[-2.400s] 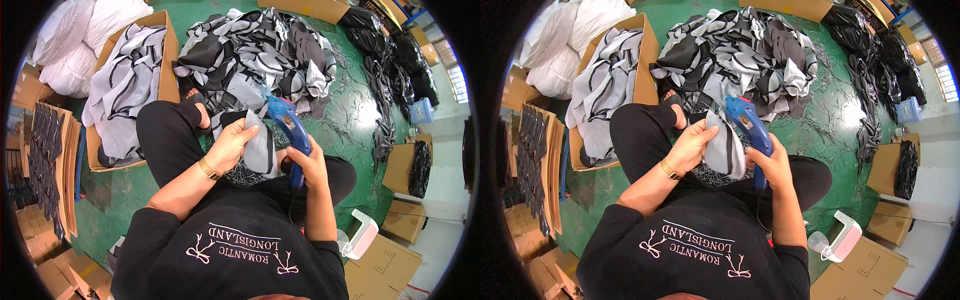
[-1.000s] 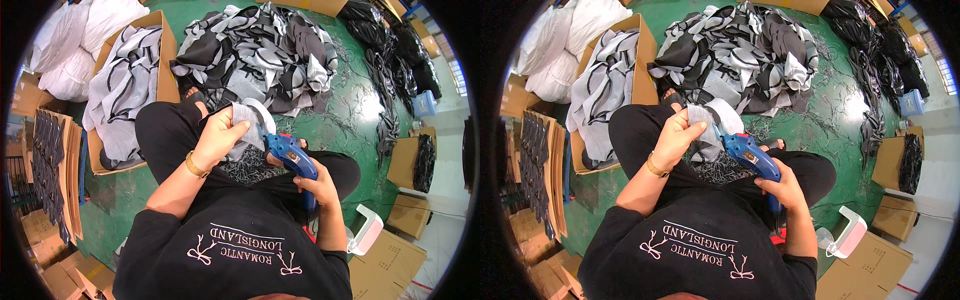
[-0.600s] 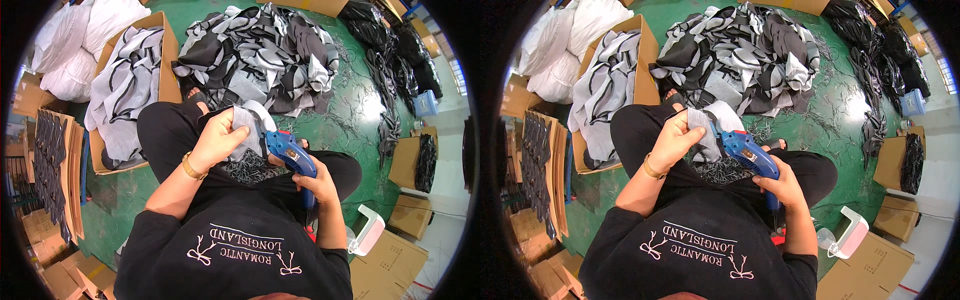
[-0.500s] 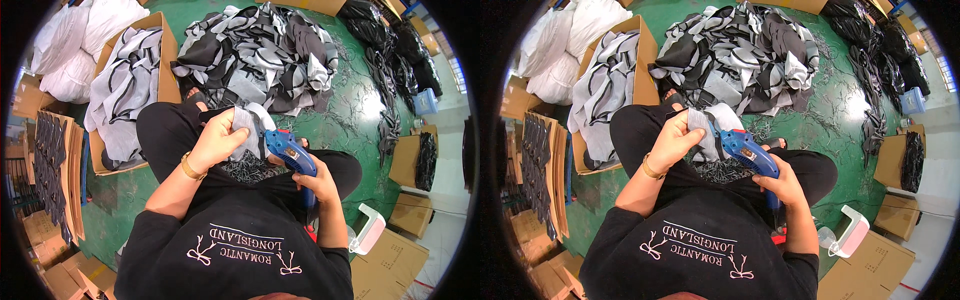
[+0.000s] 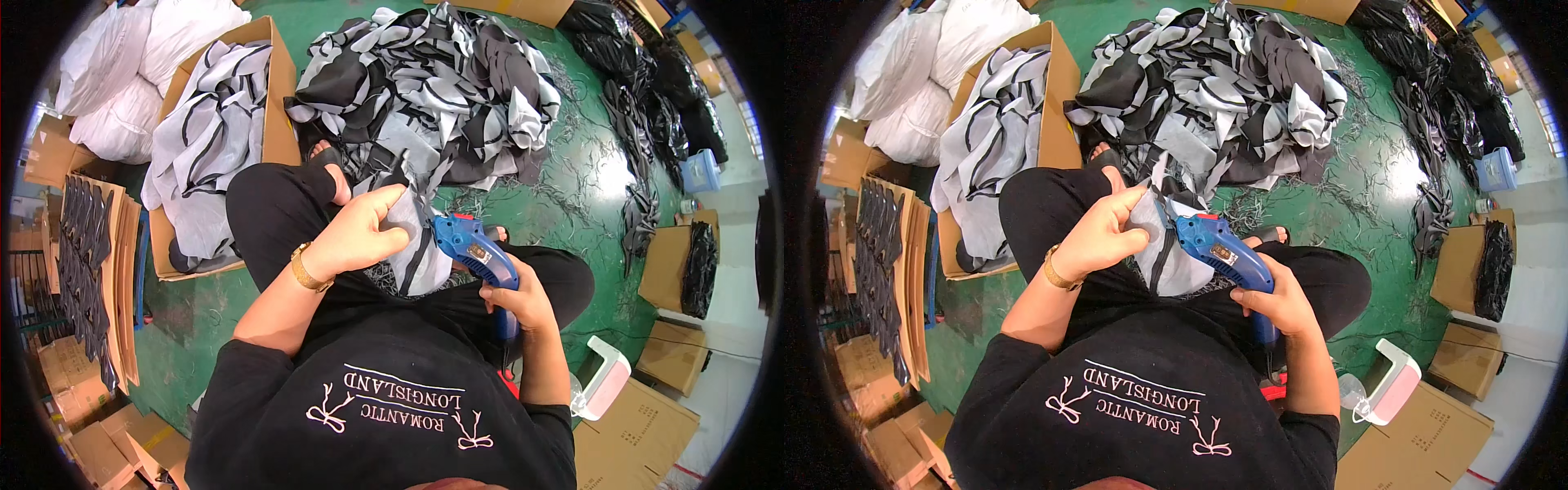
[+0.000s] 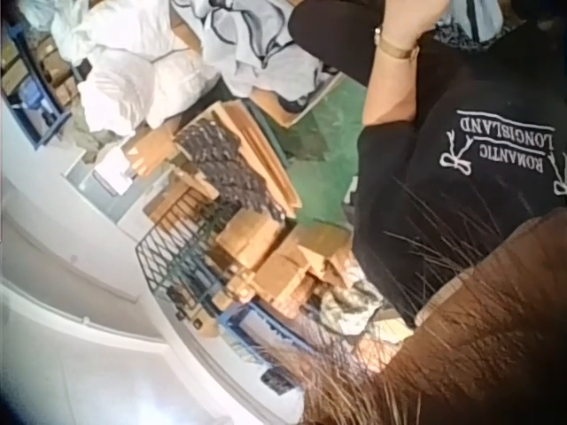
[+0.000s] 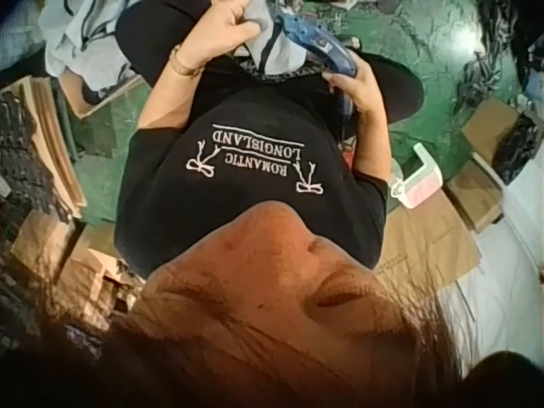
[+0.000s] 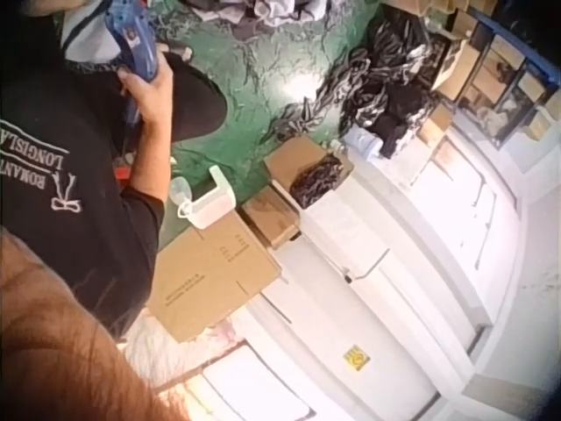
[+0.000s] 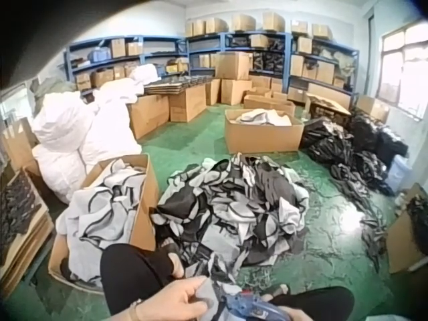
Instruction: Trimming excess material from fabric pieces using an electric handheld cutter.
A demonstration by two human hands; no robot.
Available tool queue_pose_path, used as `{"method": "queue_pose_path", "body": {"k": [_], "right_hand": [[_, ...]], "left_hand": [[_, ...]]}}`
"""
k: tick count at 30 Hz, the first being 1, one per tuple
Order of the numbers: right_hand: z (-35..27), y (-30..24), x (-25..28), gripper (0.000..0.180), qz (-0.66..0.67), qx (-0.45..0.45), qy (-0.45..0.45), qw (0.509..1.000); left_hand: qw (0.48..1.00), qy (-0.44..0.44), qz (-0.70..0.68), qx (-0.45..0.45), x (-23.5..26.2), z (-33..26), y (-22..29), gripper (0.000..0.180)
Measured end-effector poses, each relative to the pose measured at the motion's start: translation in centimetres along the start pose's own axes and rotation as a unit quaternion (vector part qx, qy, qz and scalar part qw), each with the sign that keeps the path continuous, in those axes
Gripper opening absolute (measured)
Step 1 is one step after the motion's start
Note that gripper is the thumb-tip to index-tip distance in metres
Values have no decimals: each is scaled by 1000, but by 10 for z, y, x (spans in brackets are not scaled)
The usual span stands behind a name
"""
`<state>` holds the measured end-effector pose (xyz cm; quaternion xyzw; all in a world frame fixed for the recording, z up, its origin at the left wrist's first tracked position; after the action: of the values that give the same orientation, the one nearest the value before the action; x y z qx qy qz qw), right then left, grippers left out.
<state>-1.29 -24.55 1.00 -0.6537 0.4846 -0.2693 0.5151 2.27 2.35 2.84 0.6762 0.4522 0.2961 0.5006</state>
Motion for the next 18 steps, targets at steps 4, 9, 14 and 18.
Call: {"method": "queue_pose_path", "body": {"k": [4,9,14,18], "right_hand": [[1,0,0,45,12,2,-8,1000],[7,2,2,45,25,-7,-13,1000],[29,-1,-8,41,112,41,-4,993],[37,-4,-1,43,100,55,50,992]], "left_hand": [[1000,-10,9,-9,1,-2,-2,29],[991,-17,133,-6,4,-3,6,35],[992,-32,118,-25,15,8,-9,39],[999,-6,-33,-11,17,4,-13,33]]}}
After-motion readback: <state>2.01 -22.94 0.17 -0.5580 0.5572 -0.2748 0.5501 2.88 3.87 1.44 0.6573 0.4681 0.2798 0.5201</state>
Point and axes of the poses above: each hand's wrist, its own z-axis towards the middle knuckle, its own x-axis out of the back of the hand, y = z × x, the point moved 2 cm from there along z, towards the middle knuckle, and after that the axes turned 9 degrees about x, right-handed, at the moved point
